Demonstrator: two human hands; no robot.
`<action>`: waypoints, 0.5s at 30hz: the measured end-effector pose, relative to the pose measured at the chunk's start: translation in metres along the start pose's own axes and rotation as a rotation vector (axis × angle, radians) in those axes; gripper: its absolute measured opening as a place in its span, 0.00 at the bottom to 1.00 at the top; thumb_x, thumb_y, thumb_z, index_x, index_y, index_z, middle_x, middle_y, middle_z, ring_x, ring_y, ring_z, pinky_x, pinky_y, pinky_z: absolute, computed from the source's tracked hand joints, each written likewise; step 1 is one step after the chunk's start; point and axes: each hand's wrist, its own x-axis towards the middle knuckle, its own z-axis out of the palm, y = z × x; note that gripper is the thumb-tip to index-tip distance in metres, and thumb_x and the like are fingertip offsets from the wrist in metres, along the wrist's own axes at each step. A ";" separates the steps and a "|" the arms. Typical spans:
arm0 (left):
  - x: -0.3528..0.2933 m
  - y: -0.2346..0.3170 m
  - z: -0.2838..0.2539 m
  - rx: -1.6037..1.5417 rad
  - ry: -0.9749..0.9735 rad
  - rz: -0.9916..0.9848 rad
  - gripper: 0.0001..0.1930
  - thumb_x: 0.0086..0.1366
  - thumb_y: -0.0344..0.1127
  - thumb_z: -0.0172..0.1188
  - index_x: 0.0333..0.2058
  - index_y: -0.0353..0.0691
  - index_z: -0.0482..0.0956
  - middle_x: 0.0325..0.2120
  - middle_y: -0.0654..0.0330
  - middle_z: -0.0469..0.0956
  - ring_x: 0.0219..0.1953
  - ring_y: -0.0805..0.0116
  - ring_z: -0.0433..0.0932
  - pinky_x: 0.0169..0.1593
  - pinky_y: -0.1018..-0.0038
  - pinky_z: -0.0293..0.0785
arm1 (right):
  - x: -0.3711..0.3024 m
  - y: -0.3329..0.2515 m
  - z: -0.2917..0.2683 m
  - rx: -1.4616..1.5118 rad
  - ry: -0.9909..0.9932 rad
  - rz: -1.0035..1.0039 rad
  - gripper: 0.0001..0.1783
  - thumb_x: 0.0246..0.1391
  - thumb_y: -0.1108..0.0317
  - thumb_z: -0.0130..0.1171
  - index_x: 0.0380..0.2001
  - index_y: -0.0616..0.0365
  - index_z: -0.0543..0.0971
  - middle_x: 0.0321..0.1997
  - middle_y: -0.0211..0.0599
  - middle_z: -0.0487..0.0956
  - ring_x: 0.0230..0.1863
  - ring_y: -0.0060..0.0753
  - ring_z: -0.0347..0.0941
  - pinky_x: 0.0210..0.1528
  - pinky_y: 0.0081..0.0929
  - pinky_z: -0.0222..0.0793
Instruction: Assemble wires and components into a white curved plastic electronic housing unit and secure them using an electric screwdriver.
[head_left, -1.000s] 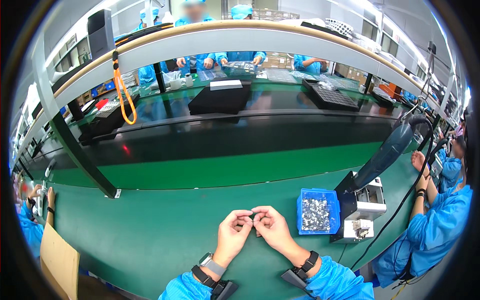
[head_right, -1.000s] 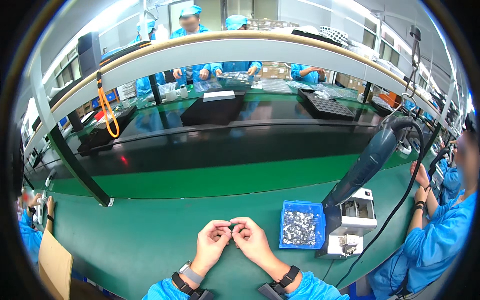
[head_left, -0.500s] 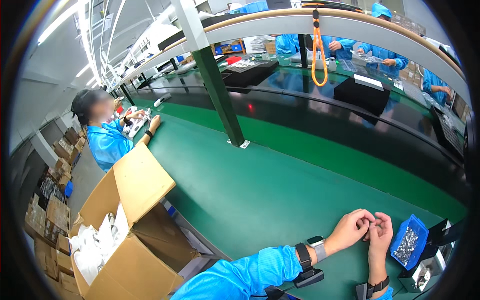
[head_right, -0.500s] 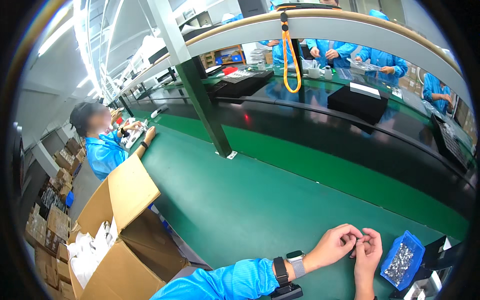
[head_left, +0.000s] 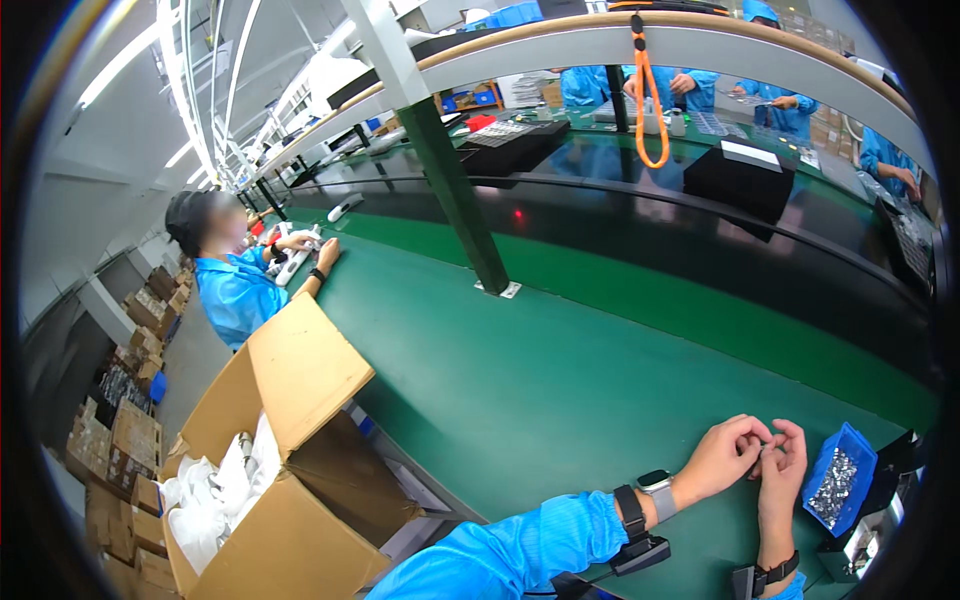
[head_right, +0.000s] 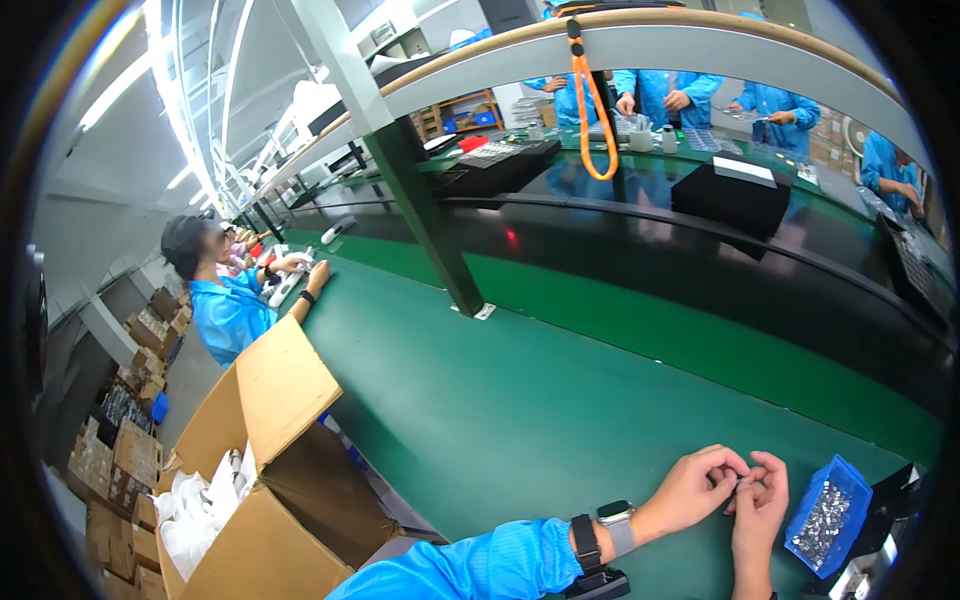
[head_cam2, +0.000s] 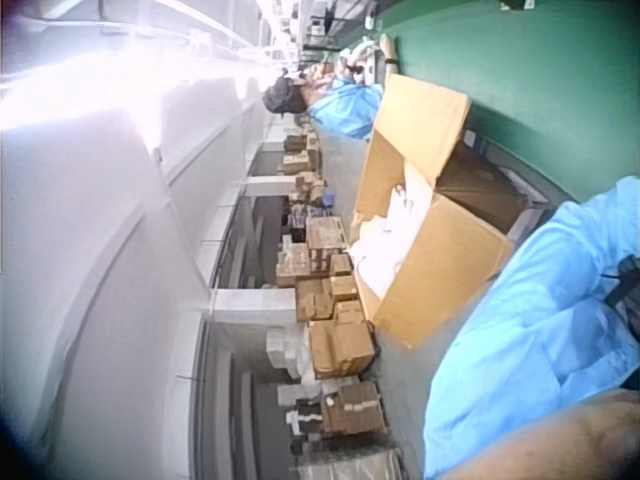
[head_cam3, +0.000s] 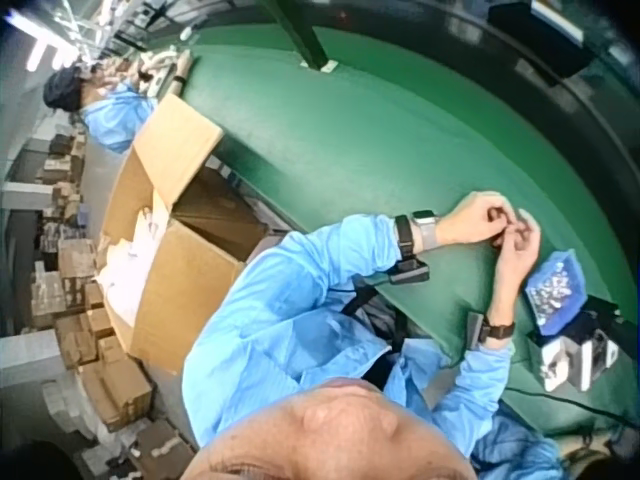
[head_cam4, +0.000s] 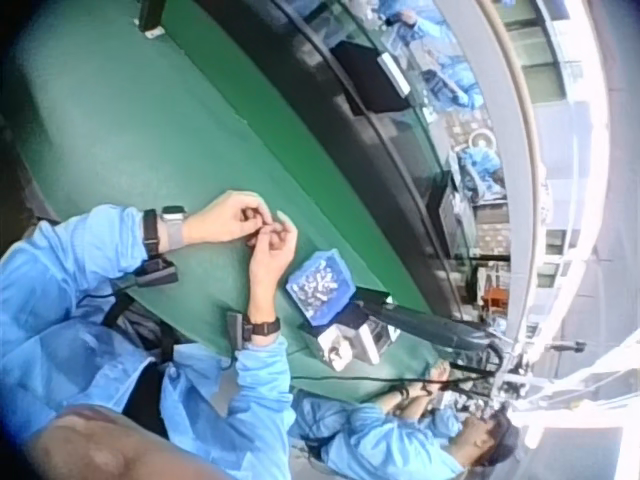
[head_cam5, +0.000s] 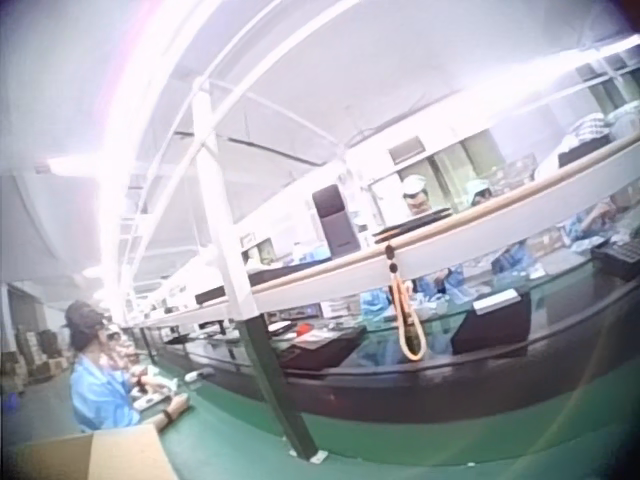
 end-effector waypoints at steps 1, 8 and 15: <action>0.001 0.000 0.002 0.008 -0.001 0.006 0.05 0.66 0.24 0.54 0.38 0.33 0.77 0.33 0.60 0.77 0.27 0.76 0.77 0.33 0.77 0.74 | 0.000 -0.001 -0.001 -0.007 -0.001 -0.004 0.21 0.55 0.84 0.48 0.53 0.62 0.69 0.35 0.28 0.69 0.22 0.11 0.66 0.21 0.10 0.63; 0.000 0.002 0.002 0.037 -0.002 0.001 0.05 0.65 0.23 0.54 0.38 0.33 0.77 0.33 0.60 0.76 0.28 0.76 0.75 0.33 0.77 0.73 | -0.001 0.003 -0.002 -0.013 0.008 -0.012 0.20 0.56 0.85 0.48 0.52 0.62 0.69 0.35 0.28 0.68 0.21 0.11 0.65 0.21 0.11 0.63; 0.000 0.001 0.002 0.042 0.006 0.008 0.05 0.65 0.22 0.54 0.37 0.33 0.78 0.33 0.60 0.76 0.27 0.76 0.74 0.32 0.77 0.72 | -0.001 0.002 0.000 -0.018 0.005 -0.001 0.17 0.60 0.82 0.49 0.52 0.62 0.69 0.35 0.29 0.68 0.21 0.11 0.65 0.20 0.11 0.63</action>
